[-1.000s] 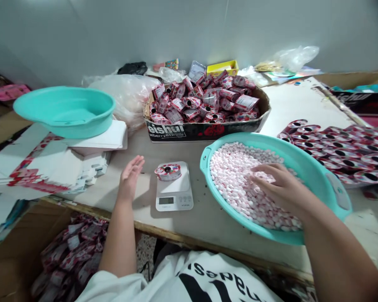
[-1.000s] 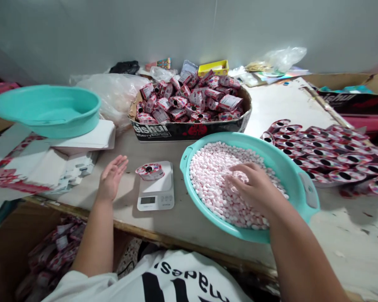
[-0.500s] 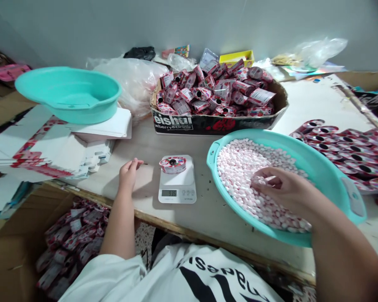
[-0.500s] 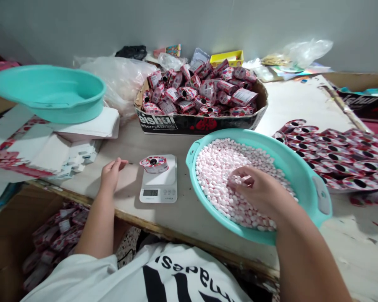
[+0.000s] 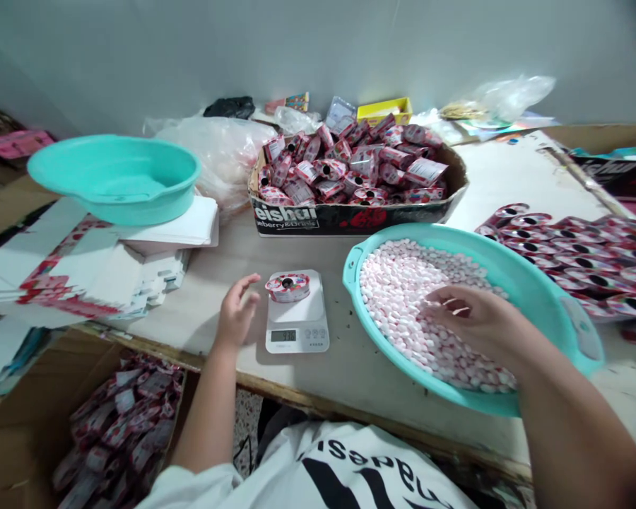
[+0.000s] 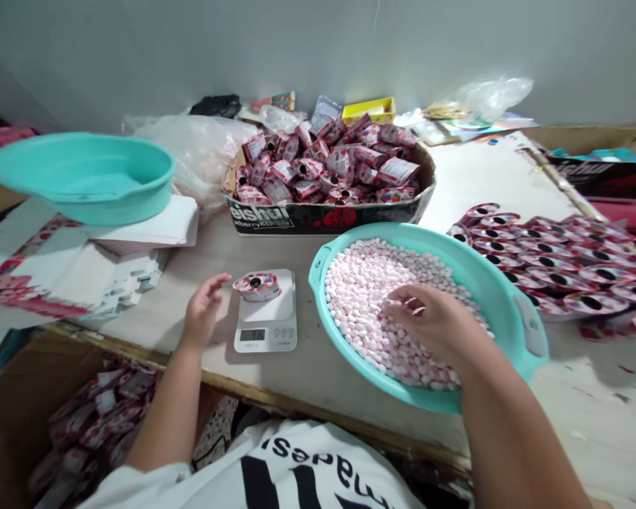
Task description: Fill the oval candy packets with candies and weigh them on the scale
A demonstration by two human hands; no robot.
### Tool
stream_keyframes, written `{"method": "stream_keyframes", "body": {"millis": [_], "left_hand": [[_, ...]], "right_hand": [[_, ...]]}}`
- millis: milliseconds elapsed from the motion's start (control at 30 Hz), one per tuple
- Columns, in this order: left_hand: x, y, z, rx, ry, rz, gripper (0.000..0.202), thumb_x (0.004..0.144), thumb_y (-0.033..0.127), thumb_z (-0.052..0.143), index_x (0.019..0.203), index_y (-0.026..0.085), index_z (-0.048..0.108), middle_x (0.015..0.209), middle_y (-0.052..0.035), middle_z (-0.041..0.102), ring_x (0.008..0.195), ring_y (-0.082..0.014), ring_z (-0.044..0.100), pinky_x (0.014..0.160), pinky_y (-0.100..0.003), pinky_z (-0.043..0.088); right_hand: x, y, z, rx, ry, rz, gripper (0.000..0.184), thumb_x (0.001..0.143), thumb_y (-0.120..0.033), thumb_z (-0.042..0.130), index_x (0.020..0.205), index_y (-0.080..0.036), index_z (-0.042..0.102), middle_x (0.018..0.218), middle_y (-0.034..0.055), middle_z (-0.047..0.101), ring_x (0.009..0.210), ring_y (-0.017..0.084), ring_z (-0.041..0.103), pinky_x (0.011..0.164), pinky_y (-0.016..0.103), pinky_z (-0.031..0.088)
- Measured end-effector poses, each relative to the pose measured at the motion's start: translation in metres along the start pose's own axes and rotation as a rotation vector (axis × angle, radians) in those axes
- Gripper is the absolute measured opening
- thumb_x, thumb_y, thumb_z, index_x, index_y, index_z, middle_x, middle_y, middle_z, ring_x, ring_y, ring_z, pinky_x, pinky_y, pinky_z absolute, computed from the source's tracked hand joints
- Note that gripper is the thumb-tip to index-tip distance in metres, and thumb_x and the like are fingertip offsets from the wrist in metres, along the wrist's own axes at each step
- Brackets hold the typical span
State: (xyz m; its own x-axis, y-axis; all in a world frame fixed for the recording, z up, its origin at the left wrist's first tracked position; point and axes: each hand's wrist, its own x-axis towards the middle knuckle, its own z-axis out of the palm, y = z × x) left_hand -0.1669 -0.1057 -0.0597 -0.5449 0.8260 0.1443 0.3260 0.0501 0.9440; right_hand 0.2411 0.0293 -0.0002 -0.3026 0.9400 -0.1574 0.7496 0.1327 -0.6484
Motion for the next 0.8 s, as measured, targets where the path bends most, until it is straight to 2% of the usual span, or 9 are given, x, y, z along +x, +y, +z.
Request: {"method": "stream_keyframes", "body": {"millis": [100, 200, 267, 367, 433, 500, 567, 667, 800], "left_hand": [[-0.011, 0.020, 0.022, 0.166, -0.146, 0.075, 0.079, 0.069, 0.052, 0.088, 0.137, 0.022, 0.062, 0.141, -0.0132, 0.064, 0.132, -0.0337, 0.059, 0.114, -0.044, 0.046], [-0.001, 0.043, 0.038, 0.300, -0.131, 0.146, 0.044, 0.078, 0.033, 0.081, 0.119, 0.021, 0.069, 0.120, -0.0100, 0.073, 0.109, -0.0295, 0.069, 0.098, -0.041, 0.055], [0.011, 0.067, 0.045, 0.304, -0.086, 0.325, 0.031, 0.080, 0.027, 0.078, 0.110, 0.020, 0.070, 0.110, -0.0084, 0.074, 0.100, -0.0254, 0.070, 0.092, -0.036, 0.056], [0.025, 0.110, 0.061, 0.288, -0.044, 0.682, 0.026, 0.086, 0.022, 0.074, 0.111, 0.019, 0.068, 0.109, -0.0077, 0.072, 0.101, -0.0211, 0.068, 0.090, -0.030, 0.056], [0.032, 0.135, 0.079, 0.318, -0.142, 0.872, 0.028, 0.091, 0.017, 0.067, 0.119, 0.018, 0.066, 0.116, -0.0092, 0.070, 0.109, -0.0209, 0.066, 0.097, -0.031, 0.055], [0.039, 0.153, 0.100, 0.389, -0.329, 1.027, 0.030, 0.094, 0.012, 0.059, 0.123, 0.016, 0.064, 0.117, -0.0107, 0.070, 0.110, -0.0210, 0.066, 0.099, -0.032, 0.055], [0.044, 0.167, 0.119, 0.445, -0.395, 1.117, 0.031, 0.095, 0.010, 0.054, 0.125, 0.015, 0.063, 0.120, -0.0118, 0.069, 0.113, -0.0213, 0.066, 0.102, -0.032, 0.054], [0.044, 0.183, 0.136, 0.436, -0.304, 1.195, 0.034, 0.096, 0.010, 0.052, 0.129, 0.016, 0.062, 0.126, -0.0108, 0.068, 0.122, -0.0205, 0.064, 0.110, -0.033, 0.050], [0.039, 0.183, 0.146, 0.409, -0.379, 1.223, 0.036, 0.094, 0.005, 0.052, 0.126, 0.015, 0.063, 0.122, -0.0104, 0.069, 0.117, -0.0195, 0.066, 0.106, -0.031, 0.052]], "right_hand": [[-0.003, -0.005, -0.001, 0.097, -0.043, 0.032, 0.053, 0.077, -0.064, 0.066, 0.105, -0.018, 0.068, 0.100, 0.0131, 0.072, 0.080, 0.024, 0.068, 0.061, 0.032, 0.053], [-0.003, -0.005, -0.001, 0.119, -0.050, -0.010, 0.052, 0.081, -0.063, 0.064, 0.107, -0.019, 0.067, 0.109, 0.0126, 0.070, 0.093, 0.025, 0.069, 0.068, 0.031, 0.055], [-0.003, -0.003, -0.001, 0.099, -0.054, -0.051, 0.049, 0.083, -0.062, 0.063, 0.106, -0.019, 0.068, 0.111, 0.0122, 0.069, 0.098, 0.025, 0.068, 0.075, 0.033, 0.056], [-0.001, -0.001, 0.000, 0.079, -0.057, -0.078, 0.049, 0.084, -0.062, 0.061, 0.107, -0.019, 0.068, 0.112, 0.0117, 0.069, 0.098, 0.025, 0.067, 0.079, 0.034, 0.056], [0.000, 0.000, 0.001, 0.091, -0.046, -0.083, 0.049, 0.084, -0.062, 0.061, 0.108, -0.019, 0.068, 0.111, 0.0114, 0.069, 0.096, 0.025, 0.067, 0.078, 0.034, 0.056], [0.000, 0.000, 0.001, 0.110, -0.033, -0.088, 0.048, 0.083, -0.060, 0.062, 0.108, -0.019, 0.068, 0.109, 0.0112, 0.070, 0.095, 0.024, 0.067, 0.077, 0.034, 0.056], [-0.001, -0.001, 0.001, 0.131, -0.036, -0.079, 0.045, 0.084, -0.058, 0.062, 0.106, -0.019, 0.067, 0.105, 0.0108, 0.071, 0.092, 0.024, 0.068, 0.075, 0.033, 0.056], [-0.003, -0.004, -0.001, 0.146, -0.034, -0.071, 0.041, 0.086, -0.056, 0.061, 0.103, -0.019, 0.067, 0.099, 0.0088, 0.072, 0.088, 0.022, 0.068, 0.073, 0.031, 0.055], [-0.005, -0.009, 0.000, 0.097, -0.008, -0.118, 0.036, 0.088, -0.052, 0.060, 0.102, -0.020, 0.068, 0.104, 0.0082, 0.070, 0.089, 0.021, 0.067, 0.077, 0.031, 0.054]]}}
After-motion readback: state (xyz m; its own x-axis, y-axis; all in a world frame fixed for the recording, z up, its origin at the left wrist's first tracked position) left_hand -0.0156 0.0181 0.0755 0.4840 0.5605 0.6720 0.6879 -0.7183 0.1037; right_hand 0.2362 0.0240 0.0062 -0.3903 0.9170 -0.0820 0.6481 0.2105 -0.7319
